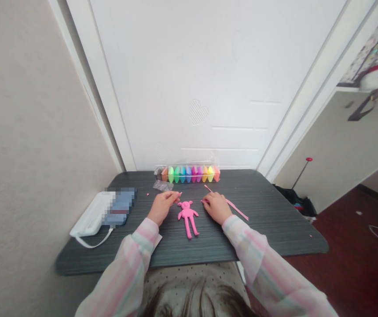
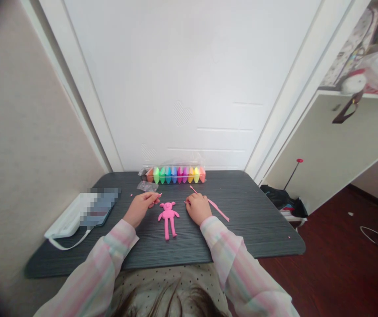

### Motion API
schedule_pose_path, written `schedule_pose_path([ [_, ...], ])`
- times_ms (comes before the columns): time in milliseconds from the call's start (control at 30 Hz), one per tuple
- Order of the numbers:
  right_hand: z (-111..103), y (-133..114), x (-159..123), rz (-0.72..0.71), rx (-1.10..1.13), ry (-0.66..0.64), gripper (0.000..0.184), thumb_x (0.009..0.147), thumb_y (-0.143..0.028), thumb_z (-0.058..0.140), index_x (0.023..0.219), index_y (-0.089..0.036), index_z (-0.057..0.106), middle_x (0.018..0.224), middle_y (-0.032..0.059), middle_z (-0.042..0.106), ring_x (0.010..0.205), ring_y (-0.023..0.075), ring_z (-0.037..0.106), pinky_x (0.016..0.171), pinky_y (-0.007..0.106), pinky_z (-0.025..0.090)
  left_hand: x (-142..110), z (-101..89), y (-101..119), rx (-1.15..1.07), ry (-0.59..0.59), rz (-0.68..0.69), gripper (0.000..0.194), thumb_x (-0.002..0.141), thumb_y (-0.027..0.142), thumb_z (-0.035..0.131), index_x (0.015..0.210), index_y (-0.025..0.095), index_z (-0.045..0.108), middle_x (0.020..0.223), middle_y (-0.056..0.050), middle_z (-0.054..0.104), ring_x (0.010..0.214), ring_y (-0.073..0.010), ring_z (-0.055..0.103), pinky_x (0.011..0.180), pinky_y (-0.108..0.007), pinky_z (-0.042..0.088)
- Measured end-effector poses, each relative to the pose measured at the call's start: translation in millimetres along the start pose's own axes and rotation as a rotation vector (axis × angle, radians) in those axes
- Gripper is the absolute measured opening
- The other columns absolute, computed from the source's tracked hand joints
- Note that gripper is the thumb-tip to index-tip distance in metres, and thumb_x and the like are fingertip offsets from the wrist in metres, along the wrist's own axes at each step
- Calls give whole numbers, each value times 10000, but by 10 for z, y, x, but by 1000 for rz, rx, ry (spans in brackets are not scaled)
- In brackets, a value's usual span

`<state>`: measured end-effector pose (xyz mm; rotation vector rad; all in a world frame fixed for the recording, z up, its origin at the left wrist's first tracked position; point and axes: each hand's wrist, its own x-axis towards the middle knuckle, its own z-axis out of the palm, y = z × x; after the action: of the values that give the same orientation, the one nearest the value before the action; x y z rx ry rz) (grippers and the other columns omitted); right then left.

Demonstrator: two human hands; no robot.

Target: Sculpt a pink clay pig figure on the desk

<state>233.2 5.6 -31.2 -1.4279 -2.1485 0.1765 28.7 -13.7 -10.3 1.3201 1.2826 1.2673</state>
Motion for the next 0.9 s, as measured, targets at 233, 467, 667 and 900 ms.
schedule_pose_path([
  [233, -9, -154, 90, -100, 141, 68, 214, 803, -296, 514, 962, -195, 615, 971, 63, 649, 920, 196, 557, 805, 355, 394, 109, 48, -15, -83, -57, -47, 328, 603, 436, 648, 655, 113, 622, 552, 12, 547, 478, -65, 436, 459, -199, 301],
  [467, 186, -394, 308, -136, 303, 139, 203, 835, -280, 463, 871, -184, 638, 827, 42, 675, 759, 139, 597, 720, 272, 431, 224, 176, -77, -116, -93, -38, 320, 690, 428, 595, 699, 108, 611, 581, 7, 546, 491, -64, 454, 456, -198, 345],
  [667, 222, -356, 230, -111, 322, 197, 140, 779, -260, 512, 780, -197, 636, 776, 40, 657, 794, 172, 571, 819, 338, 375, 175, 199, -106, -89, -108, -54, 306, 621, 405, 652, 736, 121, 655, 634, -9, 604, 561, -95, 516, 502, -212, 411],
  [900, 197, -267, 237, 82, 448, 390, 186, 763, -306, 460, 743, -181, 595, 752, 40, 630, 749, 164, 553, 776, 320, 399, 210, 162, -162, -23, 17, -36, 171, 785, 279, 564, 778, 108, 577, 687, 12, 567, 589, -80, 528, 530, -223, 450],
])
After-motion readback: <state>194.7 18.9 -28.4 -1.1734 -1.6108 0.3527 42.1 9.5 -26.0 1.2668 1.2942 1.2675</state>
